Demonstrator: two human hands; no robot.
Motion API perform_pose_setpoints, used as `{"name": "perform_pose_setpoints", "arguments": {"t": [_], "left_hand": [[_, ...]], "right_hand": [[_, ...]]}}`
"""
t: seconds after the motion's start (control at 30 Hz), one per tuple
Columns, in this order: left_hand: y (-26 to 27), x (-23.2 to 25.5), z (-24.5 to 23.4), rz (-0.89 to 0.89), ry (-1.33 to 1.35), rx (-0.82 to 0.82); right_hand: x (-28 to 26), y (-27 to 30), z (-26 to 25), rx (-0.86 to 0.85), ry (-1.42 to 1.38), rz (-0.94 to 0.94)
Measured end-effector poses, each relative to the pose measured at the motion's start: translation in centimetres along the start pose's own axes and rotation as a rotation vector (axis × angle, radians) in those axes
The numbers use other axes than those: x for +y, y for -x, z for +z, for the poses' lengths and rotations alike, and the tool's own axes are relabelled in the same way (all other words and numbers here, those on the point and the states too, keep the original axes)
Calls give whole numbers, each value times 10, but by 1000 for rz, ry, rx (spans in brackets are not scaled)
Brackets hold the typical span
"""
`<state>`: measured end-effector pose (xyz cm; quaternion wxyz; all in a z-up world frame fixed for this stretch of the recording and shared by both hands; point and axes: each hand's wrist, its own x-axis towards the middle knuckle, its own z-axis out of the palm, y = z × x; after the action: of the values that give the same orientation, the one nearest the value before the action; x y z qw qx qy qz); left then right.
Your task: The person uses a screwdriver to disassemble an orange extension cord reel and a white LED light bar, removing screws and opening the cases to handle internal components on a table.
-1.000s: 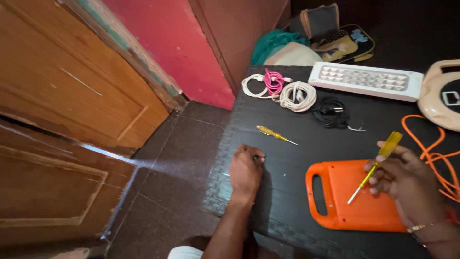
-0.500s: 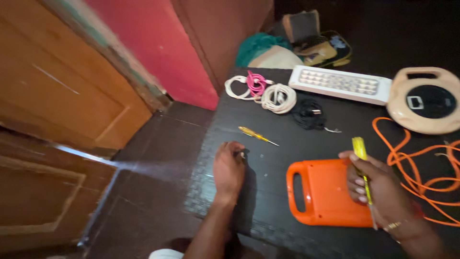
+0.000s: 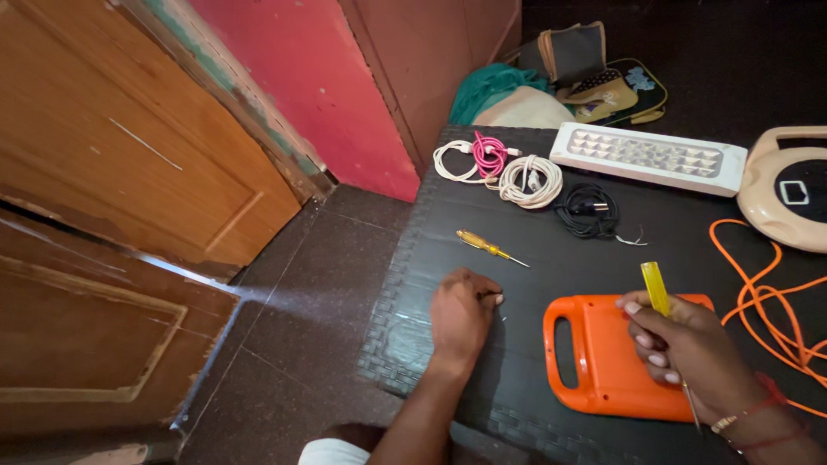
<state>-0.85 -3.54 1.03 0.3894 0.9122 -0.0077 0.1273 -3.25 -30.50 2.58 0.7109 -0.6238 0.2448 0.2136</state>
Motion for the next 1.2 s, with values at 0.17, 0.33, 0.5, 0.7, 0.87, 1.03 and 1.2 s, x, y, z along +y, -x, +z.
{"name": "perform_pose_setpoints", "arguments": {"t": [0.17, 0.33, 0.5, 0.7, 0.87, 1.03, 1.2], "left_hand": [[2, 0, 3, 58, -39, -4], [6, -3, 18, 184, -243, -57], [12, -2, 31, 256, -491, -61], [16, 6, 35, 292, -688, -139], [17, 12, 33, 247, -667, -184], [15, 12, 36, 193, -428, -125], [15, 9, 36, 208, -414, -154]], "right_hand": [[2, 1, 1, 17, 18, -23], [8, -1, 1, 8, 33, -75], [11, 4, 12, 6, 67, -148], [11, 7, 20, -46, 105, -200], [13, 5, 20, -62, 90, -195], [12, 6, 20, -47, 115, -193], [12, 6, 19, -39, 121, -187]]}}
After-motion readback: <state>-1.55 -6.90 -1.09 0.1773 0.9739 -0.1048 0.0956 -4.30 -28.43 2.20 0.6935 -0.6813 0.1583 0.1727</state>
